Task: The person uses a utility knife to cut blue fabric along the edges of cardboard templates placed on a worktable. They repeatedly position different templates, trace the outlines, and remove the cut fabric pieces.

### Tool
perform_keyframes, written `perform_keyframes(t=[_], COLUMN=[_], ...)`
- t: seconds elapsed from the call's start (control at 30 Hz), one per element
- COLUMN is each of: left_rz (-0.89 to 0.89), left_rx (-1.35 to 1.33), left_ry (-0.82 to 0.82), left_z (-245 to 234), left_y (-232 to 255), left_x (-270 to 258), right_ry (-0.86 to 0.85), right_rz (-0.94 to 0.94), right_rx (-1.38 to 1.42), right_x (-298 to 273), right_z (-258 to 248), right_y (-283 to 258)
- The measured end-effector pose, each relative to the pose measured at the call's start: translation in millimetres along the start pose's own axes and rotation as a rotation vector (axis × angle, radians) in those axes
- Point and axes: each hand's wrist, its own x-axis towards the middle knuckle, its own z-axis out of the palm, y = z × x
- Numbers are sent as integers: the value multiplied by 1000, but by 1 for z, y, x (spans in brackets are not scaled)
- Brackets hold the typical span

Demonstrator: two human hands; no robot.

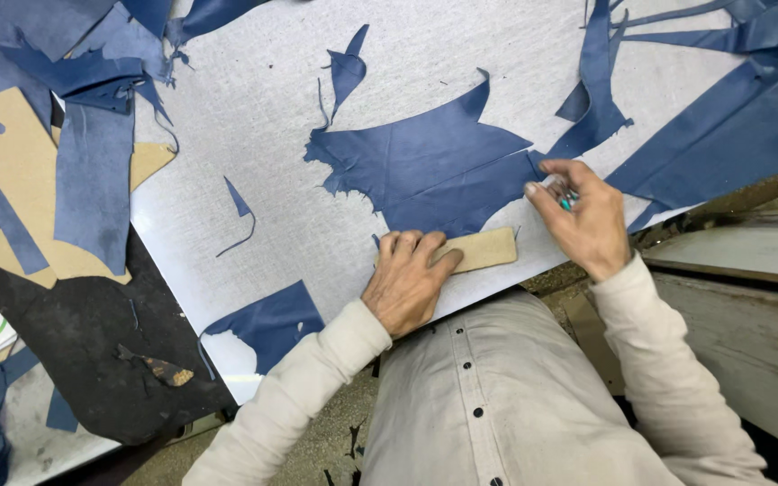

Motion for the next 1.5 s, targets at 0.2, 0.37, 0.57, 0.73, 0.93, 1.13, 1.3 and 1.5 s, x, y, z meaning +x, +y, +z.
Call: perform_keyframes(t=[0.2,0.37,0.57,0.73,0.93,1.13,1.3,1.5], left_rz=[-403,-583,-598,-643,-528,-516,-542,-545], left_rx=[180,293,319,217,255,241,252,198], left_ry=[174,208,198,274,209,140,135,138], left_z=[20,34,36,30,20,11,14,7], left_y=[7,-16,-14,-13,-29,-42,-44,-39], left_x=[7,20,17,19,31,31,33,35], right_ry=[-256,-411,-258,-375,-367,-459,-89,-321], right_rz=[-70,-124,-423,-174,-259,-619,-488,-353], right_rx=[-193,-199,-187,-118,-132,-72,-393,-248], right_x=[52,79,82,66,55,69,101,89], right_z=[12,-25,-30,-4,7,4,-63,-28], right_y=[8,21,22,9,6,-67,-40,24])
